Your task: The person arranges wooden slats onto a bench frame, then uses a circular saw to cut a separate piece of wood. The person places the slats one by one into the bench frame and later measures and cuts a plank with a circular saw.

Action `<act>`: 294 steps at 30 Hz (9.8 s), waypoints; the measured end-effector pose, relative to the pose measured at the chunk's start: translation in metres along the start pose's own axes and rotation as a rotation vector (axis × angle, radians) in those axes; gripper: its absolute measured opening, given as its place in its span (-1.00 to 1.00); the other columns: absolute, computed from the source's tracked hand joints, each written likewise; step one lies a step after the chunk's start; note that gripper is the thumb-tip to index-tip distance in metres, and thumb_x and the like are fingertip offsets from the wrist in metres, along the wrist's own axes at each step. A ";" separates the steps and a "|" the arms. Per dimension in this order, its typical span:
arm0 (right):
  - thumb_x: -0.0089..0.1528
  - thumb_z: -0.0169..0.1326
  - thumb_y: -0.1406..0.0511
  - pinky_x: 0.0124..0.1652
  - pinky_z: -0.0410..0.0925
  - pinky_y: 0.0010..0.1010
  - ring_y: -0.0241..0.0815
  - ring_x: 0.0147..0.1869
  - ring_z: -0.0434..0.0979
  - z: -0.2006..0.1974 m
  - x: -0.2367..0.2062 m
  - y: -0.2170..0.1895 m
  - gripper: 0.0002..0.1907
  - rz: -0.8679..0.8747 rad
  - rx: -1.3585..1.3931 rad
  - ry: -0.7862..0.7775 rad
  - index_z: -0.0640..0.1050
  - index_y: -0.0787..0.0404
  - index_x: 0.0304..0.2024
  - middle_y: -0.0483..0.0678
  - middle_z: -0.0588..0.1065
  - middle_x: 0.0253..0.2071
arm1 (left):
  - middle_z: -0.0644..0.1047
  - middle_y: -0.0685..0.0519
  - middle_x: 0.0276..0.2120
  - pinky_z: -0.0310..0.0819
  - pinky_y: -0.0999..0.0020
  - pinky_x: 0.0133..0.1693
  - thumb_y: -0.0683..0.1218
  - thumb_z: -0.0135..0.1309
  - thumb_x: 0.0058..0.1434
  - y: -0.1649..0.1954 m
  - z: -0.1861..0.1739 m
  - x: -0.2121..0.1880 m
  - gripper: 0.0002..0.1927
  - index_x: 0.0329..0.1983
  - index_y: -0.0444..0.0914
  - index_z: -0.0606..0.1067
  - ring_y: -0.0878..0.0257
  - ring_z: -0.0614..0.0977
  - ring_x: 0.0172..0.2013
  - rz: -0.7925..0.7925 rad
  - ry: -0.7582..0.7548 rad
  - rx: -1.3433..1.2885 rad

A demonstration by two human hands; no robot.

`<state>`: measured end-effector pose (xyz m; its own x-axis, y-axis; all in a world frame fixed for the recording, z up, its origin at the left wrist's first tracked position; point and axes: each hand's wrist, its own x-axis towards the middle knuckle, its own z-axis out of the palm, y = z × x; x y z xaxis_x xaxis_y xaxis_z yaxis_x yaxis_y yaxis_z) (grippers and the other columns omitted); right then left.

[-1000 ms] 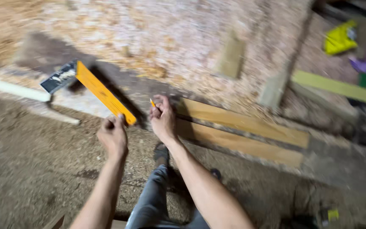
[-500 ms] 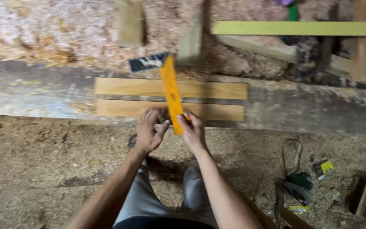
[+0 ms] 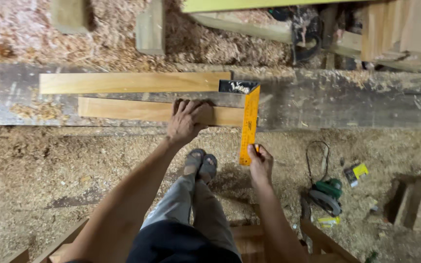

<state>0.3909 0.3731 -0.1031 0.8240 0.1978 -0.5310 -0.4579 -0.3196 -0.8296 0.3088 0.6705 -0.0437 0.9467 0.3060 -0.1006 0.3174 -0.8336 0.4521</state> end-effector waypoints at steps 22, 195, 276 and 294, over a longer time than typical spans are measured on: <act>0.40 -0.24 0.35 -0.69 0.15 -0.41 -0.32 -0.65 0.17 -0.054 0.019 0.010 -0.64 -0.273 -0.369 -0.079 0.56 0.28 0.08 -0.11 0.45 -0.48 | 0.27 -0.16 0.25 -0.20 -0.38 0.32 0.50 -0.38 0.34 0.106 0.042 0.096 -0.32 0.37 0.12 0.29 -0.19 0.19 0.34 -0.053 -0.102 0.159; 0.36 0.01 0.28 -0.62 0.24 -0.53 -0.38 -0.56 0.36 -0.204 -0.052 -0.106 -0.81 -0.183 0.225 0.445 0.60 0.25 -0.16 -0.14 0.51 -0.48 | 0.31 0.16 0.37 -0.10 -0.30 0.35 0.16 0.22 0.14 0.165 0.108 0.073 -0.27 0.42 0.19 0.33 0.05 0.24 0.40 0.226 -0.106 0.213; 0.44 -0.42 -0.10 -0.57 0.25 -0.37 -0.17 -0.63 0.30 -0.704 0.083 -0.102 -0.31 0.151 0.593 0.482 0.49 0.30 0.08 -0.01 0.37 -0.60 | 0.24 -0.09 0.35 0.09 -0.16 0.29 0.25 0.12 0.15 0.595 0.297 0.322 -0.12 0.49 -0.18 0.23 -0.12 0.28 0.29 0.339 -0.168 0.122; 0.40 -0.26 0.14 -0.63 0.19 -0.49 -0.36 -0.61 0.29 -0.684 0.160 -0.175 -0.53 0.116 0.215 0.122 0.45 0.24 0.21 -0.17 0.36 -0.61 | 0.21 0.01 0.44 -0.22 -0.38 0.35 0.19 0.02 0.27 0.646 0.331 0.366 -0.32 0.46 0.03 0.24 0.02 0.11 0.46 0.271 -0.068 0.265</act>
<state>0.8312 -0.1727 0.0749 0.7898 0.0539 -0.6110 -0.6015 -0.1272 -0.7887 0.8786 0.0917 -0.0813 0.9969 0.0349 -0.0712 0.0502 -0.9727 0.2267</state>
